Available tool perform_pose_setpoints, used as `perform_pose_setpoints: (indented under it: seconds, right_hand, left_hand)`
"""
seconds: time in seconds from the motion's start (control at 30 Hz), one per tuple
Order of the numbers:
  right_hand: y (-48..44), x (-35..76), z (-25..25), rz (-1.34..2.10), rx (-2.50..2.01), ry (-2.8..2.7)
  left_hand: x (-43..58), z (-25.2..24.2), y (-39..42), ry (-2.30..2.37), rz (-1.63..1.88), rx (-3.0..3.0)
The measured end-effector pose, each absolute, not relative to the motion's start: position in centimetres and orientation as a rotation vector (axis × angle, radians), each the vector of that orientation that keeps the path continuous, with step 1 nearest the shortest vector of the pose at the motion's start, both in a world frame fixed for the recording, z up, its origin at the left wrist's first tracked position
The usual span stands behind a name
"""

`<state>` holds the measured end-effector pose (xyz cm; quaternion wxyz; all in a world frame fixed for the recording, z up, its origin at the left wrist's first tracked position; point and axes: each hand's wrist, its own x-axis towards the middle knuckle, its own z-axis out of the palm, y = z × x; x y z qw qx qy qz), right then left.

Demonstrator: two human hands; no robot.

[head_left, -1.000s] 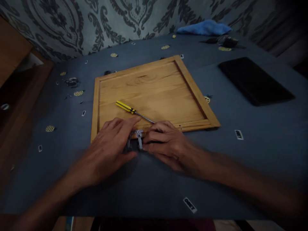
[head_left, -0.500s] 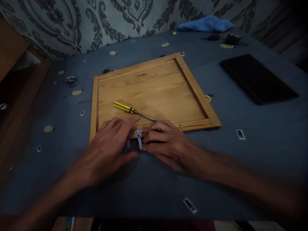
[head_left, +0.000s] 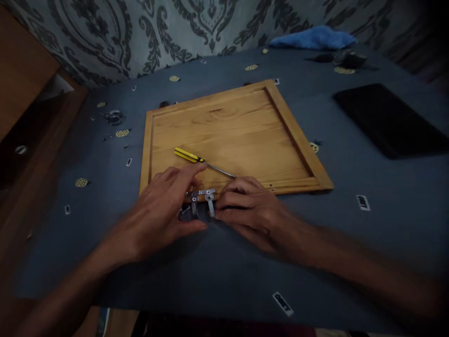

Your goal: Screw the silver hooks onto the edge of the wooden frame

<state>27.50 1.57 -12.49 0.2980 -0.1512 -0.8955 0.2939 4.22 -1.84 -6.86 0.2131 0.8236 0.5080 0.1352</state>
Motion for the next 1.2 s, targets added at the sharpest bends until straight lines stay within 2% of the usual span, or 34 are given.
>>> perform_pose_setpoints:
  seconds: [0.9,1.2]
  right_hand:
    - [1.3,27.7,-12.2,0.752,-0.441,-2.411]
    - [1.2,27.5,-12.7,0.646,-0.491,-2.429]
  left_hand:
    - [5.6,-7.5,-2.3,1.493,0.364,2.241]
    - [5.8,-7.4,-2.1,1.521,0.33,2.22]
